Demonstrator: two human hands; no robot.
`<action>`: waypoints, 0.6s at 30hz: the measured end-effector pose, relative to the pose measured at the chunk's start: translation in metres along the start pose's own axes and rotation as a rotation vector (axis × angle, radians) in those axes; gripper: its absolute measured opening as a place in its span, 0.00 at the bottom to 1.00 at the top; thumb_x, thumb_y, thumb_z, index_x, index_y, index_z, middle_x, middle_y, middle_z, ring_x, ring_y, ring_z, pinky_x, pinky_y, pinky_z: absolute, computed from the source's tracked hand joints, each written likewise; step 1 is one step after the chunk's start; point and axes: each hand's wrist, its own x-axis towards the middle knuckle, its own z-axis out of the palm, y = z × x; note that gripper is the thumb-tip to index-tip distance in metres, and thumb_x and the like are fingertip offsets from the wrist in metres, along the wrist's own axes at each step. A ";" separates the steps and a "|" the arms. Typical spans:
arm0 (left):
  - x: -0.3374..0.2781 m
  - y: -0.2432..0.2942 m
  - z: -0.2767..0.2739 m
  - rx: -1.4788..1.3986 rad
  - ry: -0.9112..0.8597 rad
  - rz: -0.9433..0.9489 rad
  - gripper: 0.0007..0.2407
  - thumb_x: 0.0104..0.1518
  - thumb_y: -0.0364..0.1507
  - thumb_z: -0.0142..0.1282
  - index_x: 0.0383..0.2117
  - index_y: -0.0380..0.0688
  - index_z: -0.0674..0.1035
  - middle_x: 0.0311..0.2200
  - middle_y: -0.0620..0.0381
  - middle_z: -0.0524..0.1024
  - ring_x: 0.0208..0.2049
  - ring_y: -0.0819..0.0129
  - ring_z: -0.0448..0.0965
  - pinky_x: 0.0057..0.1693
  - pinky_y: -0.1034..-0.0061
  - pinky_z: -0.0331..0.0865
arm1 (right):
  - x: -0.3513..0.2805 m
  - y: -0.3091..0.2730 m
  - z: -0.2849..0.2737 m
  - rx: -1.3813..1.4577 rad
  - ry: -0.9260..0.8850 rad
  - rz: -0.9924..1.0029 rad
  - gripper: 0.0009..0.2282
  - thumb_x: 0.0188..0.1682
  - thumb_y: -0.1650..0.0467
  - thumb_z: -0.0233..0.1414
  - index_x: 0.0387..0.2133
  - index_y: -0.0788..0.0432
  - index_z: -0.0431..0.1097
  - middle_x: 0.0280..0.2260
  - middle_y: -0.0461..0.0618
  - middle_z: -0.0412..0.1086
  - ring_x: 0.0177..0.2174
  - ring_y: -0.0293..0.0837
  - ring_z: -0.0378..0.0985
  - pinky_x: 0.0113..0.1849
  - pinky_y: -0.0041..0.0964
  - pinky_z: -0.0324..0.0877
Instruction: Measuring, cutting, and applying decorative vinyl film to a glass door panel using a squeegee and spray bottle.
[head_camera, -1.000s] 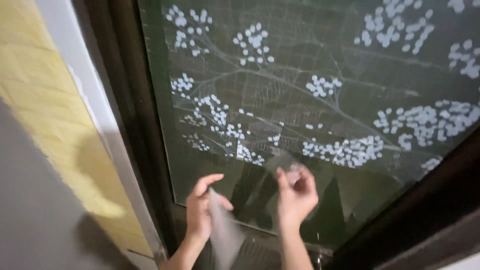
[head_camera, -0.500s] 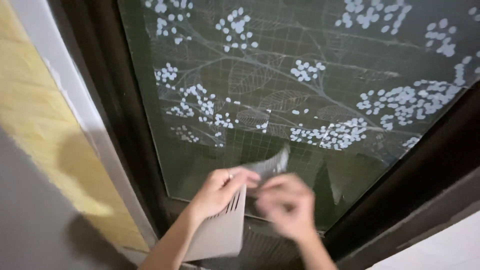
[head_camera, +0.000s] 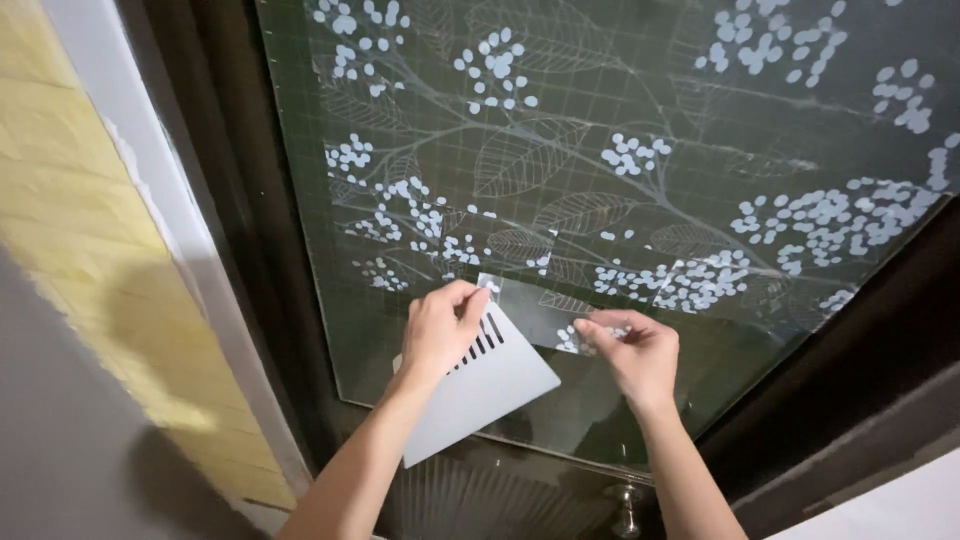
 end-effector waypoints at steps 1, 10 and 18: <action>0.001 0.003 -0.001 -0.036 0.052 -0.039 0.10 0.58 0.46 0.56 0.34 0.63 0.87 0.29 0.65 0.86 0.37 0.60 0.86 0.42 0.68 0.78 | 0.003 0.008 0.004 -0.022 0.039 -0.031 0.11 0.33 0.73 0.74 0.29 0.59 0.82 0.19 0.54 0.78 0.19 0.36 0.75 0.25 0.27 0.69; 0.007 -0.011 0.012 -0.001 0.360 0.104 0.11 0.56 0.44 0.63 0.31 0.52 0.86 0.31 0.50 0.85 0.36 0.47 0.86 0.41 0.55 0.79 | 0.006 0.027 0.013 -0.207 0.219 -0.155 0.08 0.38 0.69 0.74 0.27 0.53 0.83 0.15 0.51 0.74 0.16 0.35 0.70 0.22 0.28 0.64; 0.009 -0.019 0.015 0.035 0.370 0.093 0.14 0.56 0.47 0.63 0.29 0.52 0.83 0.29 0.53 0.85 0.35 0.49 0.86 0.41 0.56 0.79 | 0.005 0.017 0.022 -0.210 0.295 -0.195 0.08 0.38 0.71 0.73 0.25 0.57 0.81 0.17 0.53 0.75 0.18 0.42 0.76 0.25 0.34 0.68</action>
